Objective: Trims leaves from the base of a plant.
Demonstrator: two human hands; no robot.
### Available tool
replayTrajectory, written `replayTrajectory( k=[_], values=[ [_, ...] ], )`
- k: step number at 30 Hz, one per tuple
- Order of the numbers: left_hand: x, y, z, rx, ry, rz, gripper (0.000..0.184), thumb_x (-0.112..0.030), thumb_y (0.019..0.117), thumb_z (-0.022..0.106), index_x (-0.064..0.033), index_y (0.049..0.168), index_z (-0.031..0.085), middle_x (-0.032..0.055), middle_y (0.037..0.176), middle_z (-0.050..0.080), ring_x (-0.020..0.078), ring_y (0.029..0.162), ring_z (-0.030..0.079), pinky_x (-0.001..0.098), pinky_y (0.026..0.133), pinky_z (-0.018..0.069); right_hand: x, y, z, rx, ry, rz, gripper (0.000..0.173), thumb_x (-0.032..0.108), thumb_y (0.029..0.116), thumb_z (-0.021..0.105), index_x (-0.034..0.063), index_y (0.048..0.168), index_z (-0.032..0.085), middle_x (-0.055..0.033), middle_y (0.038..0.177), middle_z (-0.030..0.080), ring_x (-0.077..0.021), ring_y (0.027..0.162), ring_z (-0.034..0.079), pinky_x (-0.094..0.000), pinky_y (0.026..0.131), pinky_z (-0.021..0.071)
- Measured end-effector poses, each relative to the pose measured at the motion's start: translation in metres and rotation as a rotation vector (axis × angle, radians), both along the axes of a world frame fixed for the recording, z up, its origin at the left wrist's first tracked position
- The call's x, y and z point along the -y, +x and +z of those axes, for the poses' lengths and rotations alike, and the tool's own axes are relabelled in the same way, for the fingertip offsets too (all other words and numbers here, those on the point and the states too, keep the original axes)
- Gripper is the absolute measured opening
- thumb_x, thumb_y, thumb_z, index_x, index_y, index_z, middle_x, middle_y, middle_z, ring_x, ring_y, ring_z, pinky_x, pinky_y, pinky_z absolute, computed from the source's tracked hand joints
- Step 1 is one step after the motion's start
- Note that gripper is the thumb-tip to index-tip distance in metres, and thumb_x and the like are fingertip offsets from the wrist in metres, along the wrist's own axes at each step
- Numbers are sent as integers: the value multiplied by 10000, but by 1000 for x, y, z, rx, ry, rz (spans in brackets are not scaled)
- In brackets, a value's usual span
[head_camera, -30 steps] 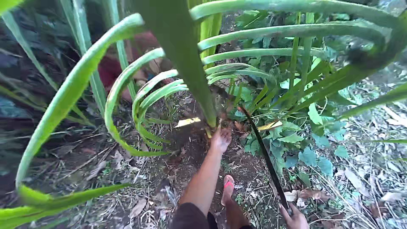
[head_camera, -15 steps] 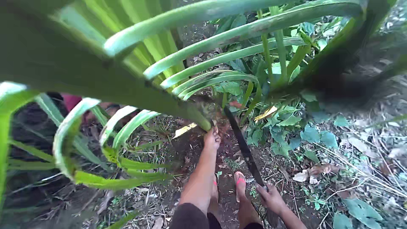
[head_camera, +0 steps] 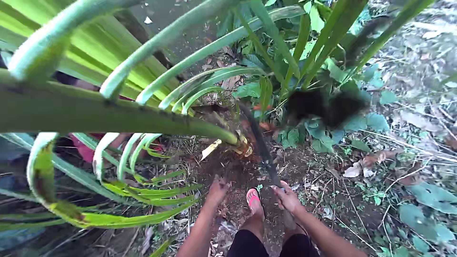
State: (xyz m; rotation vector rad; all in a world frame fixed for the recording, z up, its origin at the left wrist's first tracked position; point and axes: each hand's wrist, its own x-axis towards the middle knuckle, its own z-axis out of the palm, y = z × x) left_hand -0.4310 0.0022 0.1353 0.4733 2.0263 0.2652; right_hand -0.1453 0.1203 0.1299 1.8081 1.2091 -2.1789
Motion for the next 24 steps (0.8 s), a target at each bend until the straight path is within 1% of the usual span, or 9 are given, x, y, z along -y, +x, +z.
replayTrajectory(
  k=[1, 2, 5, 7, 10, 13, 18, 20, 24],
  values=[
    [6, -7, 0, 11, 27, 80, 818, -264, 986, 689, -15, 1612, 225, 215, 1441, 572, 343, 1282, 605, 538, 1087, 487, -3, 12, 1, 54, 46, 24, 388, 352, 1092, 514, -19, 1139, 616, -45, 653, 558, -148, 500, 529, -342, 533, 517],
    [12, -11, -2, 23, 30, 106, 786, -251, 983, 699, -16, 1597, 269, 216, 1456, 559, 344, 1293, 597, 538, 1090, 483, -7, 24, 4, 105, 79, 49, 410, 350, 1090, 514, -38, 1168, 622, -71, 678, 573, -171, 534, 540, -372, 569, 518],
    [25, -7, -20, 17, -25, -36, 437, -336, 1058, 567, -15, 1345, 637, 229, 1374, 618, 370, 1289, 594, 579, 1107, 448, -13, 60, 21, 268, 114, 136, 445, 383, 1087, 521, -38, 1182, 626, -99, 719, 595, -191, 570, 561, -403, 608, 529],
    [30, 8, -28, -12, -64, -57, 411, -384, 1064, 521, -58, 1217, 720, 191, 1278, 686, 351, 1216, 647, 592, 1061, 481, -7, 83, 31, 344, 74, 161, 462, 398, 1087, 520, -36, 1216, 616, -108, 747, 600, -197, 583, 561, -408, 616, 529],
    [42, 38, -34, 25, -38, 12, 402, -405, 1018, 608, -47, 1168, 714, 194, 1227, 683, 350, 1161, 657, 594, 1013, 501, 15, 110, 53, 379, 18, 166, 412, 349, 1091, 514, -35, 1199, 615, -57, 681, 581, -146, 528, 540, -350, 550, 511],
    [61, 69, -45, 83, 5, 156, 382, -340, 995, 640, -33, 1220, 665, 192, 1185, 692, 340, 1120, 673, 575, 982, 525, 26, 138, 69, 457, -1, 335, 364, 307, 1075, 556, -41, 1160, 619, -53, 672, 574, -142, 527, 539, -347, 551, 508],
    [85, 108, -63, 145, 1, 322, 380, -302, 1053, 547, -29, 1305, 624, 217, 1242, 672, 359, 1148, 664, 574, 1001, 514, 28, 173, 85, 597, 82, 767, 582, 449, 998, 659, -23, 1335, 615, -248, 1037, 708, -382, 912, 702, -606, 871, 548],
    [92, 123, -68, 156, -4, 376, 383, -299, 1063, 527, -29, 1318, 621, 222, 1263, 667, 362, 1183, 652, 577, 1028, 498, 35, 175, 94, 613, 120, 851, 574, 451, 993, 668, -13, 1331, 630, -263, 1069, 709, -416, 992, 689, -639, 920, 513],
    [99, 153, -76, 183, 38, 443, 386, -314, 1061, 529, -28, 1297, 636, 214, 1239, 676, 348, 1177, 652, 570, 1034, 492, 44, 179, 87, 653, 164, 949, 516, 448, 1006, 639, 8, 1275, 655, -245, 1026, 717, -413, 976, 694, -638, 892, 520]
  ],
)
